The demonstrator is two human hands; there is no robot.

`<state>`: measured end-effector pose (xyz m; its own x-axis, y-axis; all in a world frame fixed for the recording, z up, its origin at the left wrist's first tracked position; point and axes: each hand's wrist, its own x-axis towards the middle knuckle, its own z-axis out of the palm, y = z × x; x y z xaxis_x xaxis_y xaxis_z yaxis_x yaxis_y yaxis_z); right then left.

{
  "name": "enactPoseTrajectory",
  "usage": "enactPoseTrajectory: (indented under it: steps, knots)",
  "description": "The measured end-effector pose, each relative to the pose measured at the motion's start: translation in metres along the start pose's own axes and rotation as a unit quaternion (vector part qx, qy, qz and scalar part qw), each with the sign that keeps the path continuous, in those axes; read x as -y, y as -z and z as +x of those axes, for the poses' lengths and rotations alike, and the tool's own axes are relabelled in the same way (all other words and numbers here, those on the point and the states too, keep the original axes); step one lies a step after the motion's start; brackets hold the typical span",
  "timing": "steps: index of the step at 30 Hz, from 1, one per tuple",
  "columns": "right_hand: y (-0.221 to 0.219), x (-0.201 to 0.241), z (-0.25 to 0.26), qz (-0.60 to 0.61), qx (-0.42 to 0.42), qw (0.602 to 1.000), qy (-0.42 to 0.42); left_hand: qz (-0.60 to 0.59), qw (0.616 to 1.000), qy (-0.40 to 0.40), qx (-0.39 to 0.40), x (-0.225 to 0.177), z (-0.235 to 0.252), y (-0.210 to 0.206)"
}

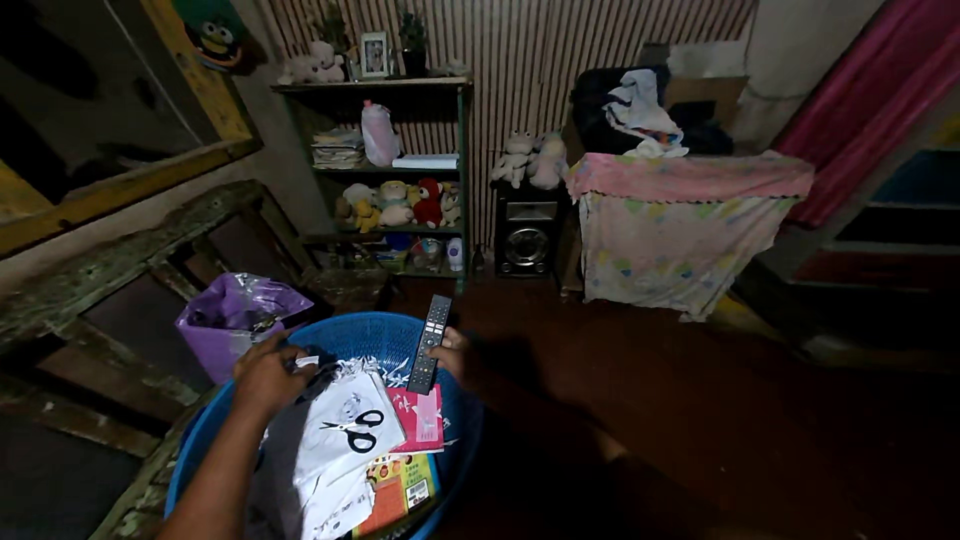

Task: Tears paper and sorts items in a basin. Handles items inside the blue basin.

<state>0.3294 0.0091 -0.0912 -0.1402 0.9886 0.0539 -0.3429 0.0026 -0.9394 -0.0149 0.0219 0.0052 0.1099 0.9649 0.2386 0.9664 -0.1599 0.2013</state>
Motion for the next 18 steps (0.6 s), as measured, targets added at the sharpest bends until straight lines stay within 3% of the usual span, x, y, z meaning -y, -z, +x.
enactPoseTrajectory:
  steps: [18]
  knots:
    - [-0.0022, 0.0009, -0.0001, 0.01, -0.026, 0.999, -0.015, 0.007, 1.0, 0.002, 0.004, -0.0006, -0.0005, -0.0002]
